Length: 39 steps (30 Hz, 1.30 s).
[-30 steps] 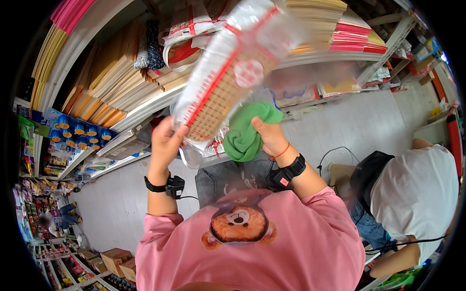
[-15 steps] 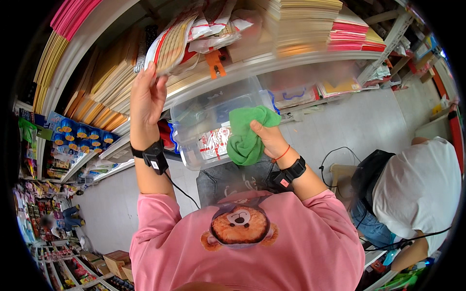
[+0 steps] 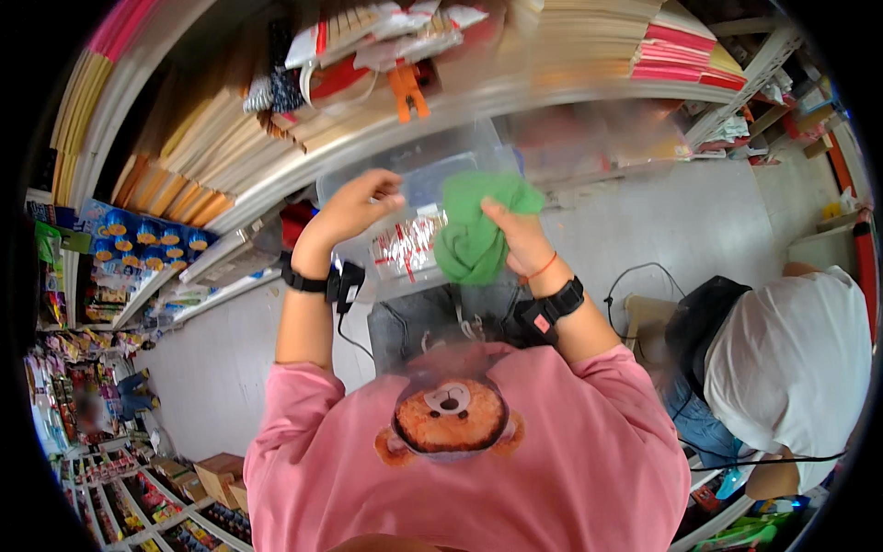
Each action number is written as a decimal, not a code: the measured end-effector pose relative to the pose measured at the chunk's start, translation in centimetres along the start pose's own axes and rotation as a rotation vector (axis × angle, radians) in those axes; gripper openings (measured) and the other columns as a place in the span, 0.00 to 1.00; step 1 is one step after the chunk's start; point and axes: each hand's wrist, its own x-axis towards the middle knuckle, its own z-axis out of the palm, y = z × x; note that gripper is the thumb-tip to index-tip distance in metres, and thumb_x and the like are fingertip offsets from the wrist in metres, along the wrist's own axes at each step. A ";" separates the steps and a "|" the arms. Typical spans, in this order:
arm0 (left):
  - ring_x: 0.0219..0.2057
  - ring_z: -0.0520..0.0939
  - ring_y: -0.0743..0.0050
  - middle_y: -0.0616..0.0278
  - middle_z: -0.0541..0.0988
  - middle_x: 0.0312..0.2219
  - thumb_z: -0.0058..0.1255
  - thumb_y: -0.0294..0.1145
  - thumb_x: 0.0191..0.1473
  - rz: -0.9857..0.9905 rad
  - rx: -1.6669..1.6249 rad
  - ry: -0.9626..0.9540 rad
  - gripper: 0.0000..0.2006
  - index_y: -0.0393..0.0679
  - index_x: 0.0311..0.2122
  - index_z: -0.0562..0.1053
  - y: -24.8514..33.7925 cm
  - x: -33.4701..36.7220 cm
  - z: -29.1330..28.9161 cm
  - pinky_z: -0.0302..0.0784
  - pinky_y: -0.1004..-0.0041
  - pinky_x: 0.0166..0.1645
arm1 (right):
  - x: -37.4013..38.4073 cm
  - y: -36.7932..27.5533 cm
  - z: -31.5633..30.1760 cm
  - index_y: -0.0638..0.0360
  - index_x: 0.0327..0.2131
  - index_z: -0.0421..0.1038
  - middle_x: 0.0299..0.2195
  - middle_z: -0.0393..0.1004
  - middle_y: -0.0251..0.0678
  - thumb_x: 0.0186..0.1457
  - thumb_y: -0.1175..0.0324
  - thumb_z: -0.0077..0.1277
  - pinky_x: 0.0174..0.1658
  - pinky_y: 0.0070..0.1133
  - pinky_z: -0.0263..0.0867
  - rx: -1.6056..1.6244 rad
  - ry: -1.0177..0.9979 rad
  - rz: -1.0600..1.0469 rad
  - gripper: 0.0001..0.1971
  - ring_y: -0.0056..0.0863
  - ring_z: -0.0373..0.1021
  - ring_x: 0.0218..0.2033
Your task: The person removes items such as tape rolls, ribbon, and packaged chopsticks from a plastic bin, wipes them with a green cloth, and places them onto a storage shelf.
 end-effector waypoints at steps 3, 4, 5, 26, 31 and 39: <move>0.41 0.78 0.51 0.48 0.77 0.40 0.57 0.43 0.48 -0.081 0.351 -0.257 0.22 0.37 0.43 0.70 -1.6 0.1 2.6 0.73 0.63 0.45 | 0.0 -0.2 -0.1 0.60 0.48 0.65 0.43 0.71 0.35 0.56 0.69 0.51 0.45 0.27 0.70 0.041 0.010 0.057 0.16 0.26 0.70 0.42; 0.43 0.77 0.48 0.46 0.76 0.41 0.58 0.43 0.46 -0.151 0.429 -0.320 0.23 0.37 0.43 0.71 -1.6 0.0 3.3 0.72 0.62 0.47 | -0.2 -0.4 0.0 0.59 0.48 0.65 0.43 0.71 0.35 0.56 0.69 0.51 0.46 0.27 0.70 0.049 -0.005 0.068 0.16 0.27 0.70 0.43; 0.43 0.77 0.48 0.46 0.77 0.40 0.60 0.43 0.43 -0.211 0.491 -0.344 0.24 0.37 0.42 0.72 -1.7 0.2 3.6 0.72 0.61 0.46 | 0.1 -0.6 0.0 0.59 0.48 0.65 0.43 0.71 0.35 0.56 0.70 0.51 0.46 0.28 0.70 0.059 -0.030 0.062 0.16 0.27 0.70 0.43; 0.27 0.76 0.59 0.50 0.75 0.25 0.54 0.37 0.51 -0.211 0.049 0.126 0.14 0.36 0.36 0.73 3.5 -7.1 -3.6 0.71 0.68 0.34 | 0.5 -0.2 1.5 0.60 0.49 0.65 0.43 0.71 0.33 0.57 0.73 0.49 0.45 0.24 0.68 -0.034 0.130 -0.112 0.16 0.25 0.69 0.42; 0.33 0.75 0.78 0.61 0.77 0.31 0.59 0.32 0.48 -0.220 -0.321 0.037 0.14 0.37 0.40 0.73 3.2 -8.9 -0.3 0.71 0.76 0.39 | 1.2 0.2 2.9 0.62 0.48 0.64 0.42 0.71 0.34 0.56 0.75 0.49 0.44 0.23 0.69 -0.167 0.089 -0.163 0.16 0.24 0.70 0.41; 0.36 0.74 0.84 0.65 0.76 0.37 0.52 0.27 0.55 -0.204 -0.700 0.004 0.17 0.35 0.49 0.69 2.1 -9.2 1.9 0.71 0.79 0.42 | -0.7 0.2 6.9 0.61 0.42 0.68 0.38 0.71 0.32 0.51 0.73 0.57 0.42 0.21 0.66 -0.922 -0.367 -0.064 0.14 0.19 0.67 0.39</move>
